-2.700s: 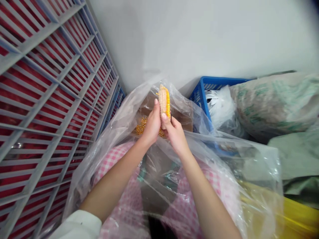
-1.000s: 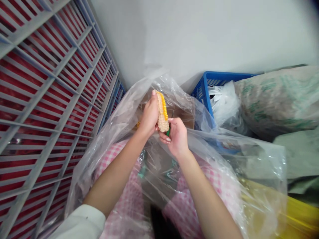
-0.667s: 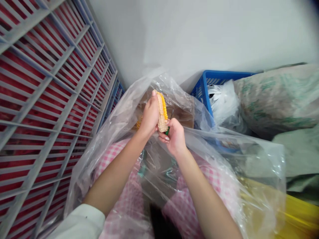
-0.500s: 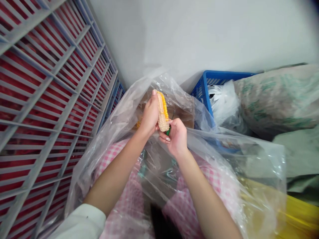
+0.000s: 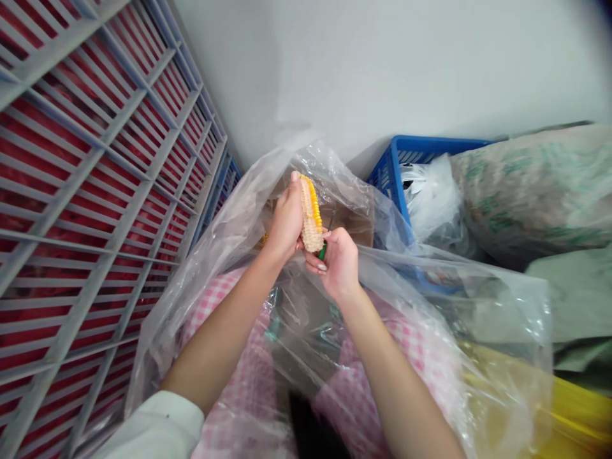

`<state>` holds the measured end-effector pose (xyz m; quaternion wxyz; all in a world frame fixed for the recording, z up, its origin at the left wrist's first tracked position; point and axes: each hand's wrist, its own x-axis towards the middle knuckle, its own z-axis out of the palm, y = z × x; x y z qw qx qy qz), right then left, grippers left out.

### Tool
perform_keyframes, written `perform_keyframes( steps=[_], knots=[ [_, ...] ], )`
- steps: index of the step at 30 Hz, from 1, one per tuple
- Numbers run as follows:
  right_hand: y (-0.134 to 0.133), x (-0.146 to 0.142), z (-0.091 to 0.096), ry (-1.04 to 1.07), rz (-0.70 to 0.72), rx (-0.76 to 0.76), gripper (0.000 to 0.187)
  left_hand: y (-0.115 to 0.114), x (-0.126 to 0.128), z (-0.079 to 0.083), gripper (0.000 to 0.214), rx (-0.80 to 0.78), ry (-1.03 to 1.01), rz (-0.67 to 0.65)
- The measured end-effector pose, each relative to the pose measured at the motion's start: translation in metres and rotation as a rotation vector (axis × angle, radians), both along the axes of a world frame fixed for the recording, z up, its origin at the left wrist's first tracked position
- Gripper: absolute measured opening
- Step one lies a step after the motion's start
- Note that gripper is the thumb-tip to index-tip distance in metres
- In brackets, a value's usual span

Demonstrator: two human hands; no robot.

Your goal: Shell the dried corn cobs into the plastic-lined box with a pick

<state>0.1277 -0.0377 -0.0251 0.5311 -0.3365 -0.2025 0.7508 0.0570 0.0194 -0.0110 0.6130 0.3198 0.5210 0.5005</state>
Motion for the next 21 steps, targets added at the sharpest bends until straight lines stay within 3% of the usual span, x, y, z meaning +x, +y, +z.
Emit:
perform_keyframes(
  steps=[8, 21],
  knots=[
    [-0.0001, 0.0002, 0.0013, -0.040, -0.037, -0.051, 0.018, -0.0020, -0.0002, 0.0019, 0.043, 0.048, 0.039, -0.019],
    [-0.0008, -0.0001, 0.0022, -0.026, -0.012, 0.033, 0.022, -0.0007, -0.0030, 0.0004, 0.050, 0.049, 0.081, -0.055]
  ],
)
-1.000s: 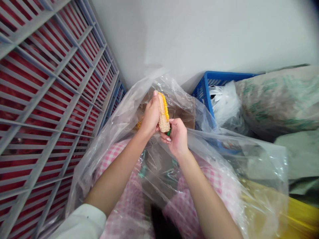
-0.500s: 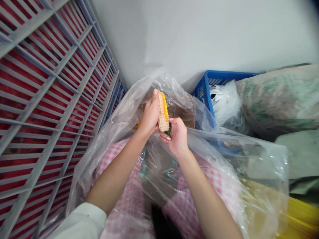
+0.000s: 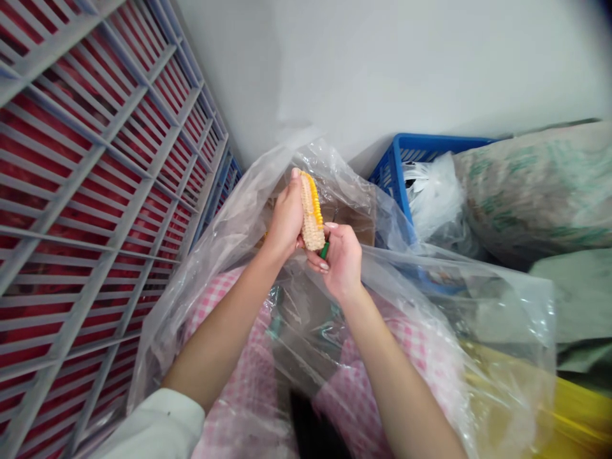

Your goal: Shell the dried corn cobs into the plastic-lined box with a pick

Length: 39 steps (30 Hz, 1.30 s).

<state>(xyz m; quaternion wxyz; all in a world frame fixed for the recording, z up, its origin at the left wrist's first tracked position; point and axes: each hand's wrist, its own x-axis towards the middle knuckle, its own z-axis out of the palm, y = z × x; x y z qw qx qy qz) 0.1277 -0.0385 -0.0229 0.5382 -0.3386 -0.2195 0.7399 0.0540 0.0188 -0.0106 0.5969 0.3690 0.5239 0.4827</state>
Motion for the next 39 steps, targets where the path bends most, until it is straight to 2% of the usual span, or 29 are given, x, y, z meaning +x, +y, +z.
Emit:
perform_keyframes(
  steps=[7, 11, 18, 27, 36, 39],
  knots=[
    [0.001, -0.003, -0.006, -0.095, -0.082, -0.029, 0.018, 0.001, 0.001, -0.006, 0.048, -0.029, -0.057, 0.033],
    [0.002, -0.002, -0.007, -0.071, -0.053, -0.052, 0.016, -0.001, 0.000, -0.004, 0.046, -0.034, -0.056, 0.026],
    [0.004, -0.002, -0.006, -0.015, 0.000, -0.051, 0.016, -0.003, 0.000, 0.005, 0.045, -0.012, 0.110, 0.013],
    [0.004, -0.003, -0.006, 0.023, 0.006, -0.072, 0.016, -0.001, -0.001, 0.001, 0.048, 0.042, 0.170, 0.024],
    [0.002, -0.007, -0.010, -0.003, -0.021, 0.003, 0.012, 0.002, 0.000, -0.001, 0.049, 0.014, 0.142, 0.038],
    [0.002, -0.003, -0.010, -0.143, -0.016, 0.079, 0.020, 0.005, -0.001, -0.004, 0.049, 0.050, 0.113, 0.041]
  ],
)
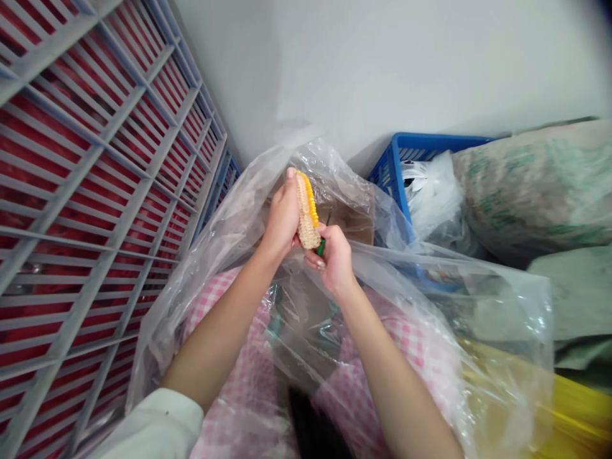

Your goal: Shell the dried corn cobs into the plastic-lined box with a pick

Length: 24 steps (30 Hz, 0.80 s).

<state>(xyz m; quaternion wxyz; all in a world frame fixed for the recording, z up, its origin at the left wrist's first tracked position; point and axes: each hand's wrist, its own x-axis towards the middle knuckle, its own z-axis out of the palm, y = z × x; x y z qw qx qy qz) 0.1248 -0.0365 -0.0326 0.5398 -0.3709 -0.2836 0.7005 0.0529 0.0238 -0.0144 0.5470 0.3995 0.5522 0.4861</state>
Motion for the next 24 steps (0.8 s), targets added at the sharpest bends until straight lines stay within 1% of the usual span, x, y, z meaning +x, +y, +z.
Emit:
perform_keyframes(
  steps=[2, 5, 6, 8, 10, 13, 16, 20, 24],
  knots=[
    [0.000, 0.005, 0.001, -0.251, -0.062, 0.088, 0.024, 0.002, -0.002, -0.001, 0.049, 0.062, -0.004, 0.040],
    [-0.001, 0.013, 0.006, -0.699, -0.235, 0.253, 0.026, 0.004, -0.006, -0.001, 0.047, 0.180, 0.026, 0.111],
    [-0.001, 0.015, 0.007, -0.801, -0.267, 0.304, 0.028, 0.004, -0.007, -0.001, 0.046, 0.211, 0.044, 0.122],
    [-0.002, 0.016, 0.009, -0.922, -0.282, 0.387, 0.026, 0.004, -0.009, -0.001, 0.045, 0.257, 0.083, 0.139],
    [-0.002, 0.017, 0.009, -1.001, -0.279, 0.454, 0.022, 0.004, -0.008, -0.001, 0.044, 0.284, 0.117, 0.149],
    [-0.003, 0.016, 0.009, -1.082, -0.279, 0.501, 0.020, 0.003, -0.006, -0.002, 0.042, 0.293, 0.140, 0.159],
    [-0.004, 0.016, 0.009, -1.118, -0.274, 0.506, 0.020, 0.002, -0.003, -0.003, 0.038, 0.285, 0.162, 0.157],
    [-0.005, 0.015, 0.008, -1.155, -0.302, 0.515, 0.019, 0.003, -0.001, -0.005, 0.040, 0.259, 0.184, 0.128],
    [-0.005, 0.016, 0.007, -1.153, -0.310, 0.526, 0.020, 0.005, -0.002, -0.006, 0.041, 0.233, 0.158, 0.111]
  ],
)
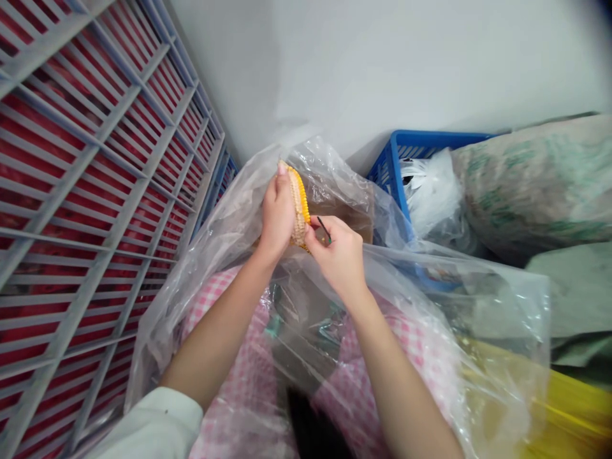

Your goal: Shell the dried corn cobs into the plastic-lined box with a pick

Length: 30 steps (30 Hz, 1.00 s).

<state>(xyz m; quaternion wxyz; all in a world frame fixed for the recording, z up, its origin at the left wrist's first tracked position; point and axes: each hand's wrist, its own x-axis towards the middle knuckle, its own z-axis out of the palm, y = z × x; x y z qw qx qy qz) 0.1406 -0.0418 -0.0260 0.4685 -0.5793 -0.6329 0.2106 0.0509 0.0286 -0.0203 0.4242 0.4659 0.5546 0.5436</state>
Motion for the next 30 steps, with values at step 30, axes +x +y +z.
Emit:
perform_keyframes(
  steps=[30],
  knots=[
    [0.007, -0.007, 0.005, 1.330, 0.325, -0.807, 0.016, -0.009, -0.001, 0.007, 0.039, 0.029, 0.020, -0.073]
  ],
)
